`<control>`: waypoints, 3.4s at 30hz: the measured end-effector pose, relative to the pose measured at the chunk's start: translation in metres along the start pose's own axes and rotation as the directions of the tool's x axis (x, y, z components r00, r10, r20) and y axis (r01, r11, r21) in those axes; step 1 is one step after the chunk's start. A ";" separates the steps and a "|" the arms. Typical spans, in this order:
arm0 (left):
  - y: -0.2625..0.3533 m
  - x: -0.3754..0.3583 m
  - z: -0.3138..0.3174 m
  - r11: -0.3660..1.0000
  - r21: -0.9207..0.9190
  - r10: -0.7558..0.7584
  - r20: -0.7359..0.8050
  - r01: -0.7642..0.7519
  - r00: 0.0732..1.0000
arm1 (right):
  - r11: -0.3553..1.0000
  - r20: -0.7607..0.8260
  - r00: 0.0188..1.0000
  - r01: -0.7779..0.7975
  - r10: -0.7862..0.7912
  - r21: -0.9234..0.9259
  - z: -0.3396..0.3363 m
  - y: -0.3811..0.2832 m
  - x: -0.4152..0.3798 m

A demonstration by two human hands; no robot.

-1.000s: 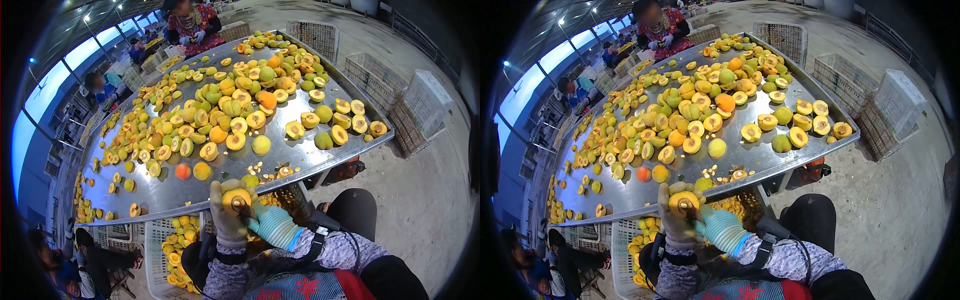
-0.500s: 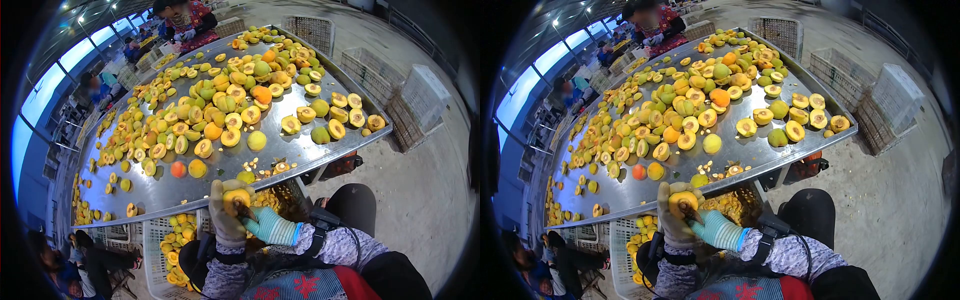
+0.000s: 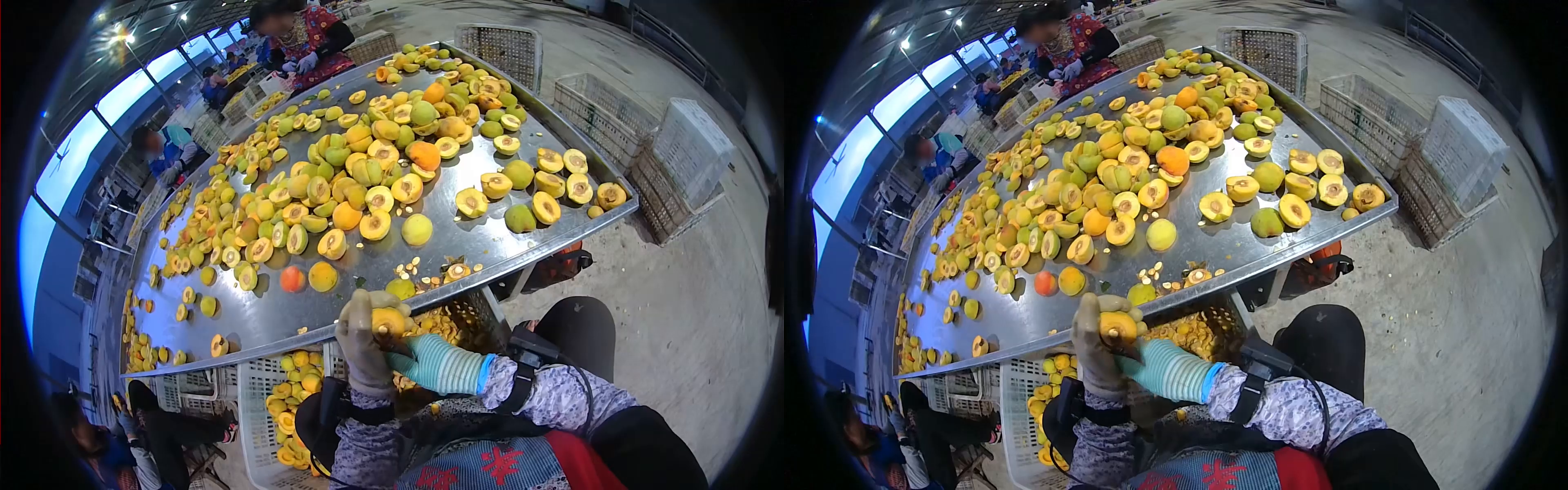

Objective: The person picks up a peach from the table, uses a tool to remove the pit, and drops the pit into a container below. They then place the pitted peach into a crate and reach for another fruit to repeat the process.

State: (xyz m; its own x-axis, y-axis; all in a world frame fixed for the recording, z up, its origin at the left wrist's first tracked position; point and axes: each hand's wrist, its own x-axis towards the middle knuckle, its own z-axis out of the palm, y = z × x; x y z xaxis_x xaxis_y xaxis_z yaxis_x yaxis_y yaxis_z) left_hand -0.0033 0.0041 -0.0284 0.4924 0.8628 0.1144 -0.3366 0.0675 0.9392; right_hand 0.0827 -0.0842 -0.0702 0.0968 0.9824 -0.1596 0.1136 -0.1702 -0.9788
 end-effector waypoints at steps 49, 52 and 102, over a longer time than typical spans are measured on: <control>0.006 -0.015 0.010 0.809 -0.460 -0.177 0.402 0.366 0.898 | 0.882 0.062 0.936 0.347 -0.346 -0.318 -0.008 0.014 -0.033; -0.003 -0.005 -0.004 0.873 -0.387 -0.176 0.316 0.296 0.932 | 0.871 0.190 0.956 0.285 -0.225 -0.401 -0.028 -0.005 -0.042; 0.087 0.013 -0.139 0.579 0.813 0.265 -0.110 -0.067 0.958 | 0.792 0.231 0.973 0.129 0.015 -0.596 -0.027 -0.047 -0.035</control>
State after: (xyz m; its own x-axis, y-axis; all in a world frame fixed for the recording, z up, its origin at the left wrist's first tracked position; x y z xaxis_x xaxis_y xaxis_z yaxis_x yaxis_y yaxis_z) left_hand -0.1379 0.0905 0.0103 0.2938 0.8996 0.3232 0.4245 -0.4258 0.7991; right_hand 0.1008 -0.1130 -0.0153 -0.1328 0.9708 -0.1998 0.6923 -0.0534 -0.7196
